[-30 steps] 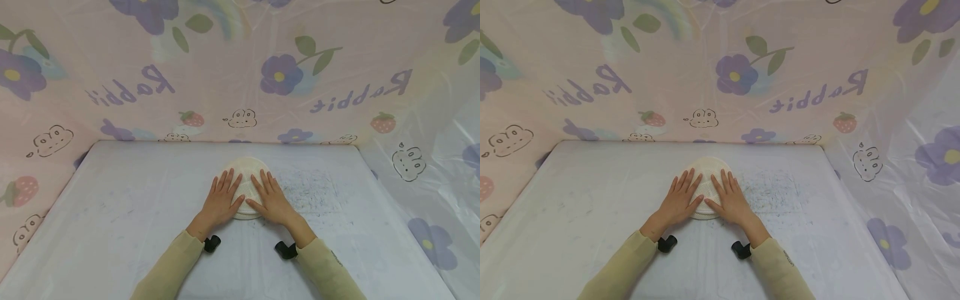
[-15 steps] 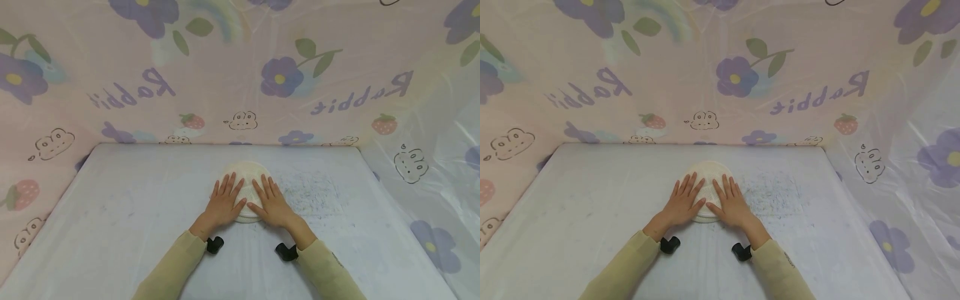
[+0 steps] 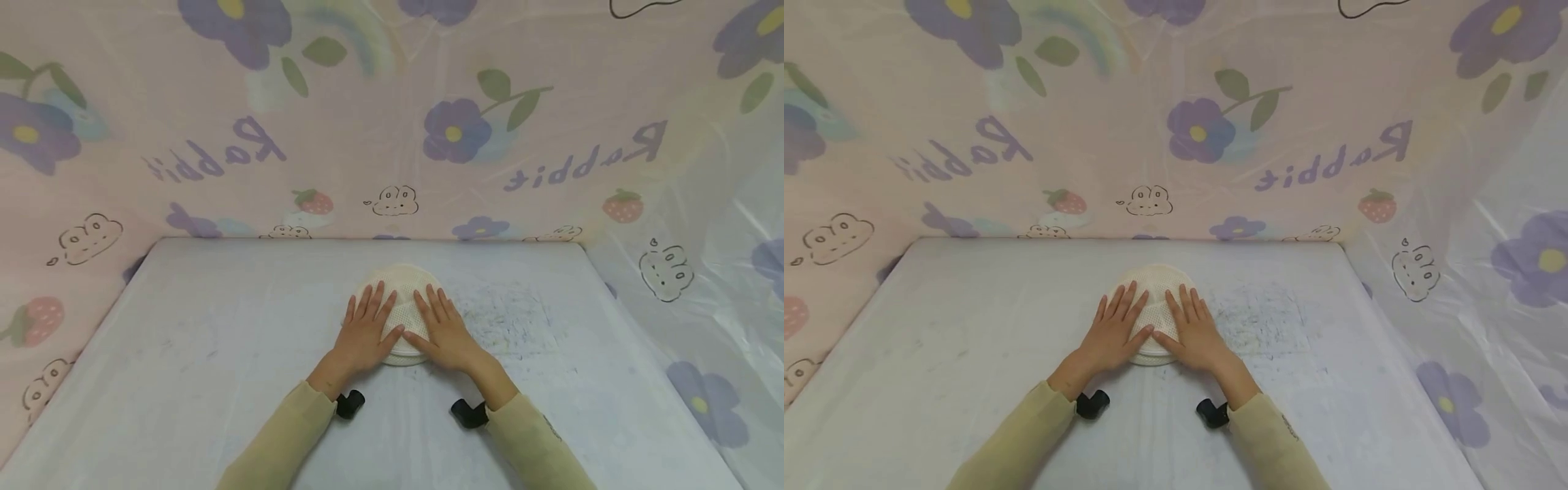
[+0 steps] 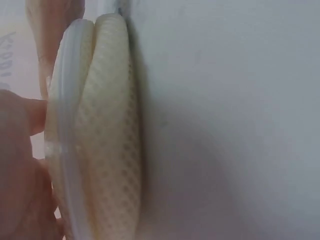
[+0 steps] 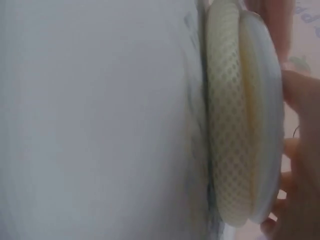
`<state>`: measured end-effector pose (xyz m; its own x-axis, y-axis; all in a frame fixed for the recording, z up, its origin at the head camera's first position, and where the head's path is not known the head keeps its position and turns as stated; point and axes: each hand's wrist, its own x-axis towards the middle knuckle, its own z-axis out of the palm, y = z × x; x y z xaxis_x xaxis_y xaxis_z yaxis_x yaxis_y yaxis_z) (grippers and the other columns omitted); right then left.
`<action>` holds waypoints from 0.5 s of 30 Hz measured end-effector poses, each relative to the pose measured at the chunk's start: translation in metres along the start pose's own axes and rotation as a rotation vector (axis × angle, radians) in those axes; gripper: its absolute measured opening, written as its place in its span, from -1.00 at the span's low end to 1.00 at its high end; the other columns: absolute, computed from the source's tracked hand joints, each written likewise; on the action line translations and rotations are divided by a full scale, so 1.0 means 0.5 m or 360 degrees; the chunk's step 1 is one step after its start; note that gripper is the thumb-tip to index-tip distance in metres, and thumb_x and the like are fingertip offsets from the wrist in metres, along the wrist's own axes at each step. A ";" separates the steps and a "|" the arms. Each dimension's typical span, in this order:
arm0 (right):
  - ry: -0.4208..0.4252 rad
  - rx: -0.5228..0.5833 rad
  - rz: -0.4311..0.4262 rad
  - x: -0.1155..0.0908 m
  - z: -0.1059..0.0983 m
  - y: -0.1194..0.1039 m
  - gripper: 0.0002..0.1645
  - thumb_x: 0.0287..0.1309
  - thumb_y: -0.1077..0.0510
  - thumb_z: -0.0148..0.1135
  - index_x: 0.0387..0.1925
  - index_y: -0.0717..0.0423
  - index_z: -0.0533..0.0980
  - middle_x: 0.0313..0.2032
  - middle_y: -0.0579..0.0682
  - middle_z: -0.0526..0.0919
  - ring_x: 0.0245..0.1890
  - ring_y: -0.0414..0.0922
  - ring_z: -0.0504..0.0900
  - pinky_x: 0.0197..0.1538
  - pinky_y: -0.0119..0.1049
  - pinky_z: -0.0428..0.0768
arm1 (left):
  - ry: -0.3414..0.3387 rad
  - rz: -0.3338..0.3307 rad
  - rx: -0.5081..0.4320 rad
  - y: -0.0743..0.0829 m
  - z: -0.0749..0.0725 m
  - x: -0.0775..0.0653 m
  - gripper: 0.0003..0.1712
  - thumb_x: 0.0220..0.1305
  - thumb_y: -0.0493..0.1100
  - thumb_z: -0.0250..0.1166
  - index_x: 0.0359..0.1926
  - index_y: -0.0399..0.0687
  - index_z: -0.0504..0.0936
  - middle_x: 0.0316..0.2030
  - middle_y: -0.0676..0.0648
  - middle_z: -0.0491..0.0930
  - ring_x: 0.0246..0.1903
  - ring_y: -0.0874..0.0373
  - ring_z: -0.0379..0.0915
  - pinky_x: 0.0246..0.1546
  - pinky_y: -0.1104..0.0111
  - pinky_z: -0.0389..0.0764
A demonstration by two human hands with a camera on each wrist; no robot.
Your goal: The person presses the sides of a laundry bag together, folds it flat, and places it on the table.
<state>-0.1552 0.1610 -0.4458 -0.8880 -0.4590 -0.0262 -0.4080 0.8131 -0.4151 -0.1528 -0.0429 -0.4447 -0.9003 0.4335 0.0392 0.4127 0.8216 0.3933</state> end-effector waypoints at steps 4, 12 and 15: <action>0.0097 0.0020 0.0006 0.000 -0.007 0.006 -0.06 0.34 -0.26 -0.04 0.52 0.03 -0.16 0.50 0.23 -0.31 0.49 0.24 -0.32 0.42 0.26 -0.17 | 0.0019 -0.0015 0.0042 0.001 -0.012 0.004 -0.25 0.47 0.21 -0.19 0.52 0.00 -0.06 0.52 -0.13 -0.31 0.50 -0.13 -0.46 0.43 -0.09 -0.37; 0.0223 -0.0076 0.0006 -0.008 -0.021 0.029 -0.05 0.29 -0.25 0.04 0.51 0.01 -0.09 0.49 0.26 -0.21 0.48 0.26 -0.25 0.44 0.21 -0.19 | 0.0103 -0.0082 0.0076 -0.022 -0.026 -0.004 -0.20 0.42 0.28 -0.13 0.51 0.04 -0.04 0.52 -0.14 -0.31 0.50 -0.12 -0.48 0.42 -0.08 -0.41; 0.0234 -0.0102 0.0025 -0.013 -0.024 0.039 -0.04 0.28 -0.26 0.05 0.51 0.02 -0.08 0.49 0.27 -0.21 0.48 0.28 -0.27 0.43 0.23 -0.22 | 0.0133 -0.0097 0.0069 -0.031 -0.027 -0.009 -0.16 0.39 0.32 -0.10 0.51 0.06 -0.04 0.52 -0.14 -0.33 0.49 -0.11 -0.55 0.41 -0.09 -0.46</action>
